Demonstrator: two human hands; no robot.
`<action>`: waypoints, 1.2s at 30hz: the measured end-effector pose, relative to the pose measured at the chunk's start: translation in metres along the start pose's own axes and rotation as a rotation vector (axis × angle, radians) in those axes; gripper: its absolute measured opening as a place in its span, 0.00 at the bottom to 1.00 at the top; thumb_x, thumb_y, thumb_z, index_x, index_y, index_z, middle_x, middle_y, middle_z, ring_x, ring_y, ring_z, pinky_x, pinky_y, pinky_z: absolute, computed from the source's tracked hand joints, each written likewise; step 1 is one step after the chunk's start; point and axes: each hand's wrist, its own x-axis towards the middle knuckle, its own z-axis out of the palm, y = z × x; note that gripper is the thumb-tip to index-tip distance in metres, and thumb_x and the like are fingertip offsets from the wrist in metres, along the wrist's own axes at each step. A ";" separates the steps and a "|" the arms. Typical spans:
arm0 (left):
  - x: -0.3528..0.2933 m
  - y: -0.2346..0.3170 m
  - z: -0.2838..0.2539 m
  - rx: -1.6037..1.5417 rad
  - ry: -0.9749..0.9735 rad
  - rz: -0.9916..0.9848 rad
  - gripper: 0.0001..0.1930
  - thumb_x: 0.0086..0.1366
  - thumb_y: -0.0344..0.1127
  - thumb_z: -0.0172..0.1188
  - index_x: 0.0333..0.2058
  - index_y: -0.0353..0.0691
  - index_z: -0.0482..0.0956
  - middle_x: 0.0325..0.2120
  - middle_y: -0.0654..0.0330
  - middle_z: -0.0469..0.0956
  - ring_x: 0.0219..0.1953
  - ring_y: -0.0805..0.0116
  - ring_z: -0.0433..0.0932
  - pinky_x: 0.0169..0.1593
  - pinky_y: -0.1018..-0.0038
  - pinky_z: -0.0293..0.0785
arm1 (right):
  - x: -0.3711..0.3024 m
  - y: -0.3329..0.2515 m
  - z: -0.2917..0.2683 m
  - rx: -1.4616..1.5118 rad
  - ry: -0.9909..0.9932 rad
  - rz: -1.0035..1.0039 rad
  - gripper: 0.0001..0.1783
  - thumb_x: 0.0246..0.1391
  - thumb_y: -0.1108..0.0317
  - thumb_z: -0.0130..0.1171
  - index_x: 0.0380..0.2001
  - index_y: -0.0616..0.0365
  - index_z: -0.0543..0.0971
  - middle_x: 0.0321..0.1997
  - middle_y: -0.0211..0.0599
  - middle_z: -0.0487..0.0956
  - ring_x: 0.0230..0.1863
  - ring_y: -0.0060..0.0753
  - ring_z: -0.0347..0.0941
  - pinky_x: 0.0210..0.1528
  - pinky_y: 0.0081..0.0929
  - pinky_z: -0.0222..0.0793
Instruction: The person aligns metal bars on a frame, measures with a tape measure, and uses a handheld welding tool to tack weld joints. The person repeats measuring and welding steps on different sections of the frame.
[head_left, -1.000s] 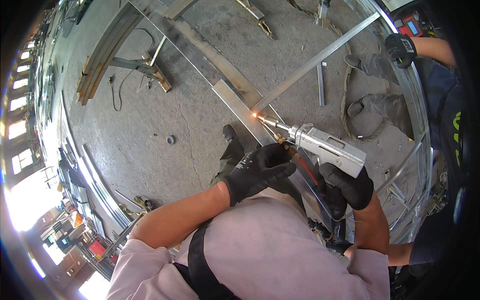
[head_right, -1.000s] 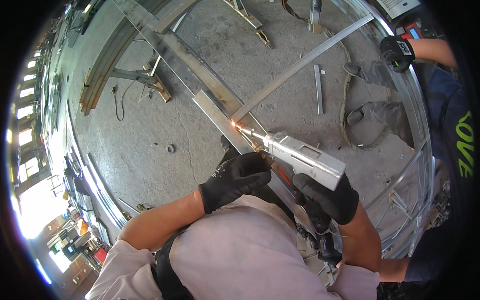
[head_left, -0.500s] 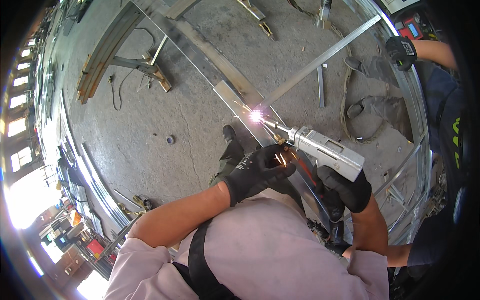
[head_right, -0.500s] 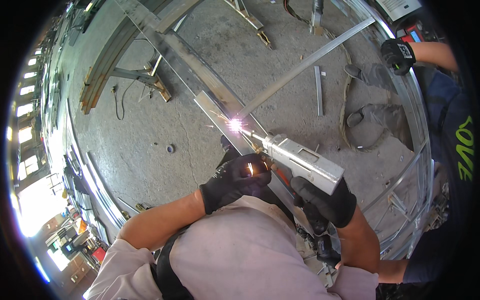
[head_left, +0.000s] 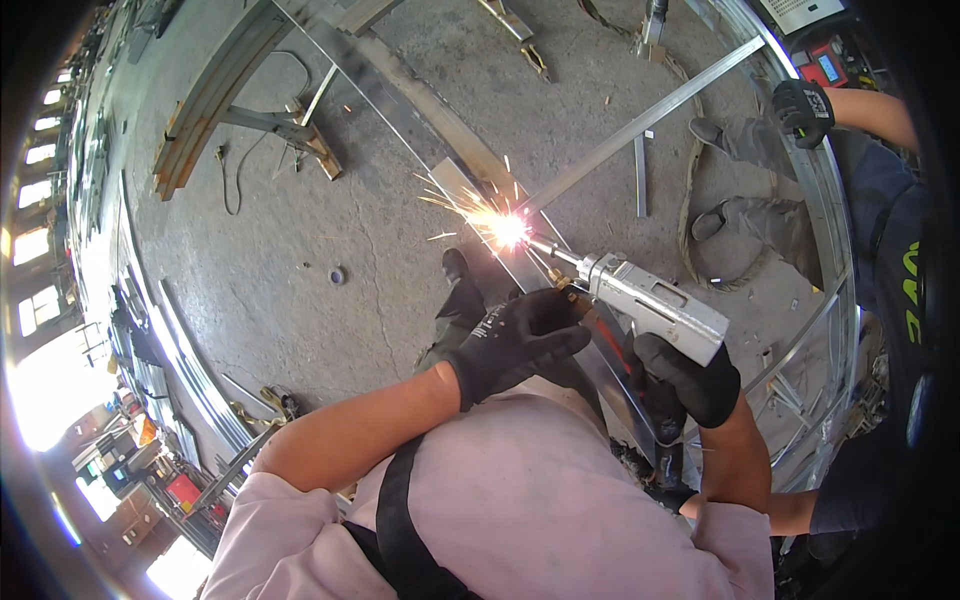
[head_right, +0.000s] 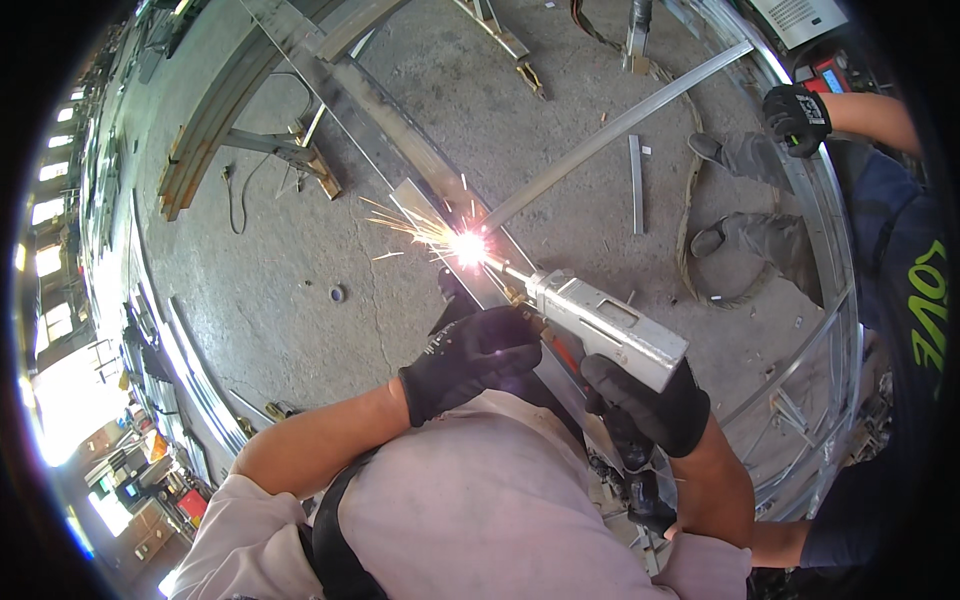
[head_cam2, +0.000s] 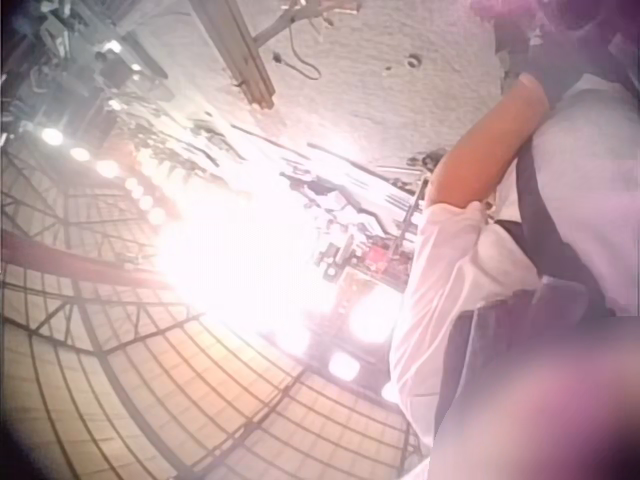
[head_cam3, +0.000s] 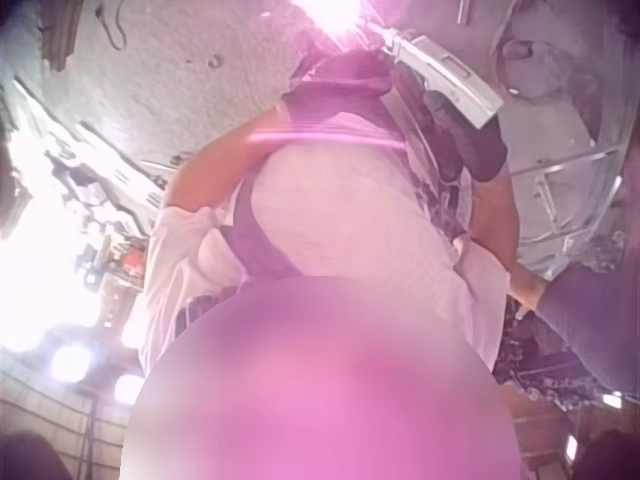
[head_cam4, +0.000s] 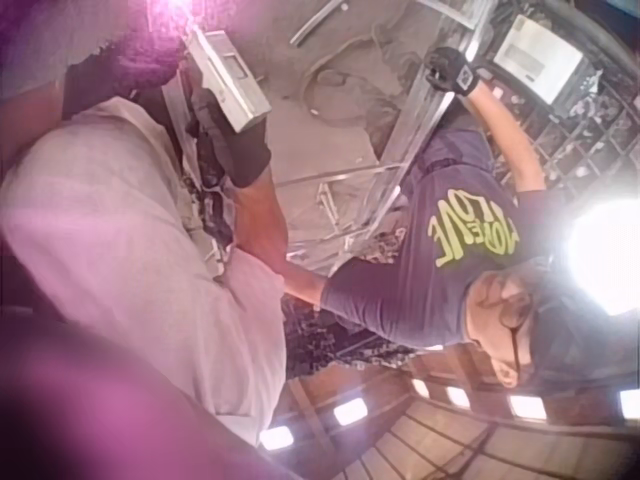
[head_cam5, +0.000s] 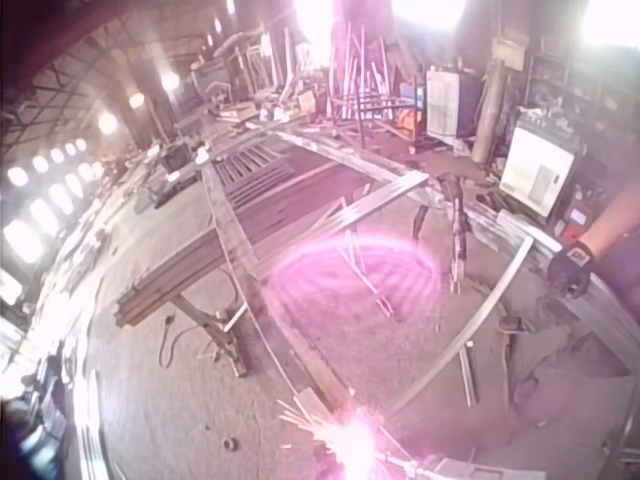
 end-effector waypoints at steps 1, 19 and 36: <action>-0.001 0.001 0.001 -0.020 0.016 0.009 0.29 0.70 0.51 0.70 0.56 0.30 0.78 0.47 0.53 0.84 0.48 0.67 0.80 0.56 0.68 0.78 | 0.000 0.000 0.000 -0.007 -0.005 0.000 0.20 0.65 0.65 0.65 0.55 0.64 0.79 0.36 0.34 0.83 0.30 0.23 0.80 0.33 0.25 0.76; -0.007 0.011 0.004 0.266 0.078 0.037 0.21 0.73 0.46 0.68 0.55 0.37 0.81 0.44 0.63 0.82 0.44 0.77 0.79 0.50 0.75 0.78 | -0.003 -0.002 0.001 0.002 -0.002 -0.012 0.20 0.65 0.67 0.65 0.56 0.64 0.78 0.38 0.35 0.83 0.32 0.24 0.80 0.34 0.25 0.76; -0.004 0.004 0.004 0.152 0.064 0.081 0.28 0.70 0.49 0.70 0.56 0.29 0.79 0.49 0.50 0.85 0.50 0.65 0.81 0.58 0.66 0.77 | -0.001 0.000 0.001 -0.020 -0.016 -0.020 0.20 0.65 0.66 0.65 0.57 0.64 0.78 0.38 0.35 0.84 0.32 0.24 0.80 0.34 0.25 0.76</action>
